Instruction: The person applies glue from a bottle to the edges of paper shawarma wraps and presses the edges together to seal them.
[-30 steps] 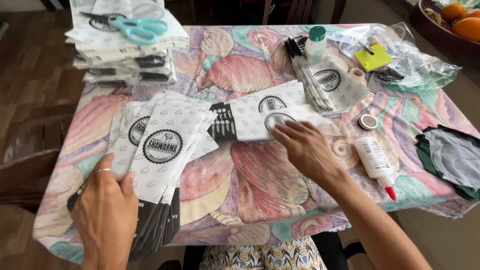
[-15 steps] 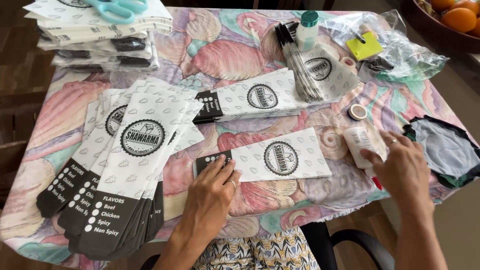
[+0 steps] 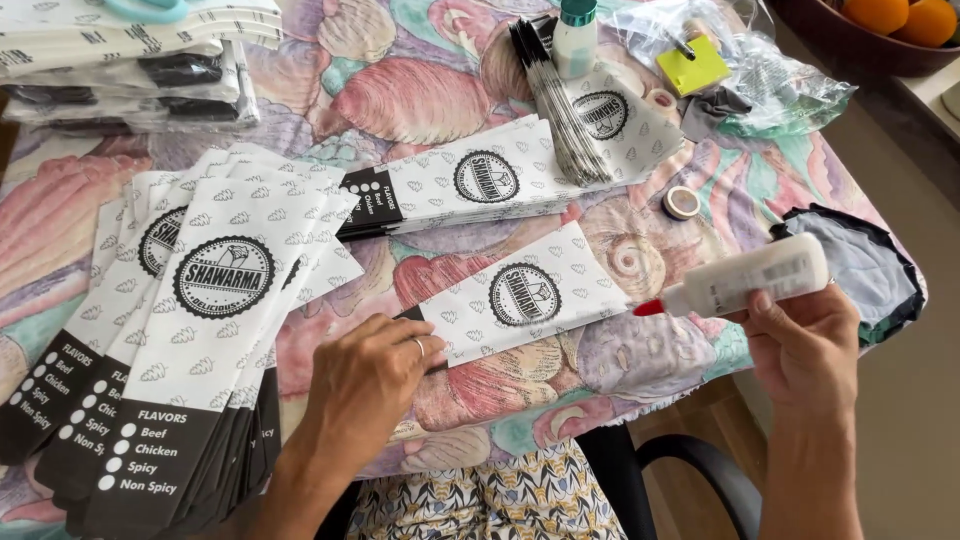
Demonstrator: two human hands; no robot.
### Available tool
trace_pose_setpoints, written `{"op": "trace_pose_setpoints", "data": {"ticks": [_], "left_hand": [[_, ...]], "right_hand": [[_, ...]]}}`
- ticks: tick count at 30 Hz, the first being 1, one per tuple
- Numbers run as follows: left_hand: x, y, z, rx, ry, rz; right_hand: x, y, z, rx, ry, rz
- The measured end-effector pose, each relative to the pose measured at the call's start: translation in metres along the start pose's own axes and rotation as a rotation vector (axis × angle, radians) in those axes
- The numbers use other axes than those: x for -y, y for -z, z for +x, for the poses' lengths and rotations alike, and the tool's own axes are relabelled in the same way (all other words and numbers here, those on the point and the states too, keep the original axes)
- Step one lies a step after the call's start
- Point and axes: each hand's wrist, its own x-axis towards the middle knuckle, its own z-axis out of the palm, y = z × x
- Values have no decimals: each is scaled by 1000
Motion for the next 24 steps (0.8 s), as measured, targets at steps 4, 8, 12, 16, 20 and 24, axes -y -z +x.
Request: {"op": "trace_pose_setpoints", "data": {"ticks": [4,8,12,16,20,24], "left_hand": [[0,5,2,66,63,30],[1,9,4,131,147,29],[1,13,7,146,142,44],[5,8,6,123,141,22],[6,7,6,149,144,32],[0,17,12,185,181,59]], "right_hand": [[-9,-40,-13,-22,148,-49],[-23,-73,-20,59,107,-147],[-31,-62,-15,98,141,-211],[-21,-35,-7,5,87,-217],[-22,-20,-2,-115,194,-322],[-20,-37,-9,-32,205,-305]]}}
